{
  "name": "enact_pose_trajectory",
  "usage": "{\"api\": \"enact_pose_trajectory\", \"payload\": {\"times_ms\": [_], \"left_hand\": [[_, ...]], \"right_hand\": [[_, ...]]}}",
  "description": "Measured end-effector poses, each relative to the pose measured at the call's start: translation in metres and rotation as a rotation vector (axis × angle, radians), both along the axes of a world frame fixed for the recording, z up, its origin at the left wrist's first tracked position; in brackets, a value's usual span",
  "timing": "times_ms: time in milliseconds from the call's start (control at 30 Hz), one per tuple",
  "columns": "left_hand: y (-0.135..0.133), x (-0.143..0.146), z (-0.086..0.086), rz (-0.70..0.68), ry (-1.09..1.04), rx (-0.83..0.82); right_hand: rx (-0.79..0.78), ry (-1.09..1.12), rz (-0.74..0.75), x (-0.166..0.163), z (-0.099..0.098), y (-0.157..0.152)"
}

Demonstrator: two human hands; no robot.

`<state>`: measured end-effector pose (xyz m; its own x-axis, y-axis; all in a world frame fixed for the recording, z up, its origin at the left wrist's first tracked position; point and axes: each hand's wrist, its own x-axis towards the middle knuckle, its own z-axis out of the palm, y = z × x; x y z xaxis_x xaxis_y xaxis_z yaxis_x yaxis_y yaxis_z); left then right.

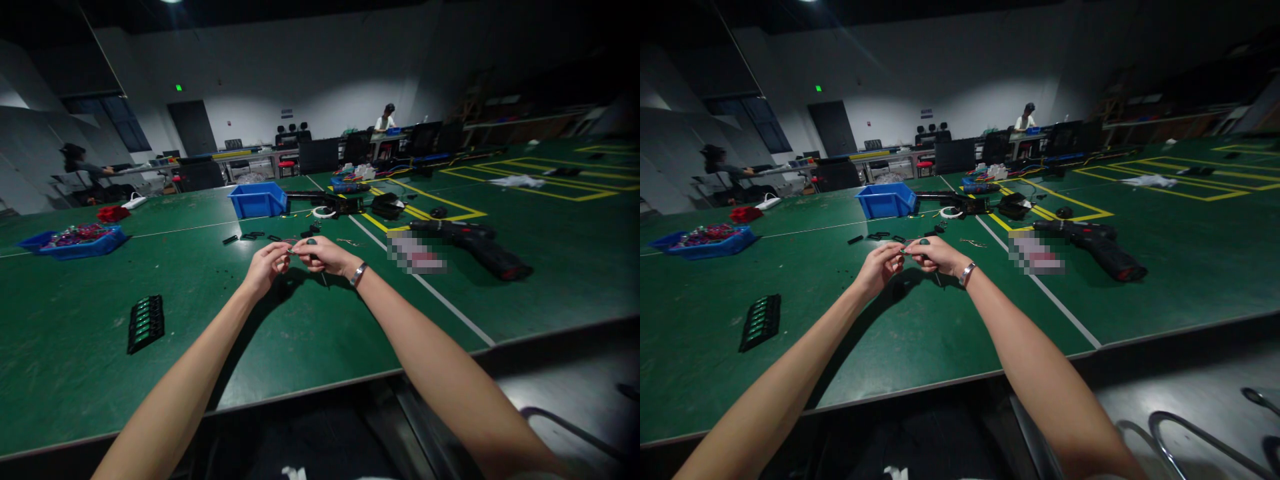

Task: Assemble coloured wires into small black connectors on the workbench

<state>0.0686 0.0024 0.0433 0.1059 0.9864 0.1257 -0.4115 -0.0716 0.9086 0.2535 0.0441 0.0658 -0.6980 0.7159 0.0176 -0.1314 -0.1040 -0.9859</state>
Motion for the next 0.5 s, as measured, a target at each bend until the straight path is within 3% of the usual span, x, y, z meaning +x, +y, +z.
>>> {"api": "enact_pose_trajectory", "payload": {"times_ms": [300, 500], "left_hand": [[0.003, -0.003, -0.001, 0.075, -0.032, 0.057], [-0.011, 0.005, 0.006, 0.197, 0.255, 0.244]], "right_hand": [[0.007, -0.001, -0.043, -0.002, 0.0, -0.001], [0.025, -0.008, -0.065, -0.001, -0.002, 0.001]]}}
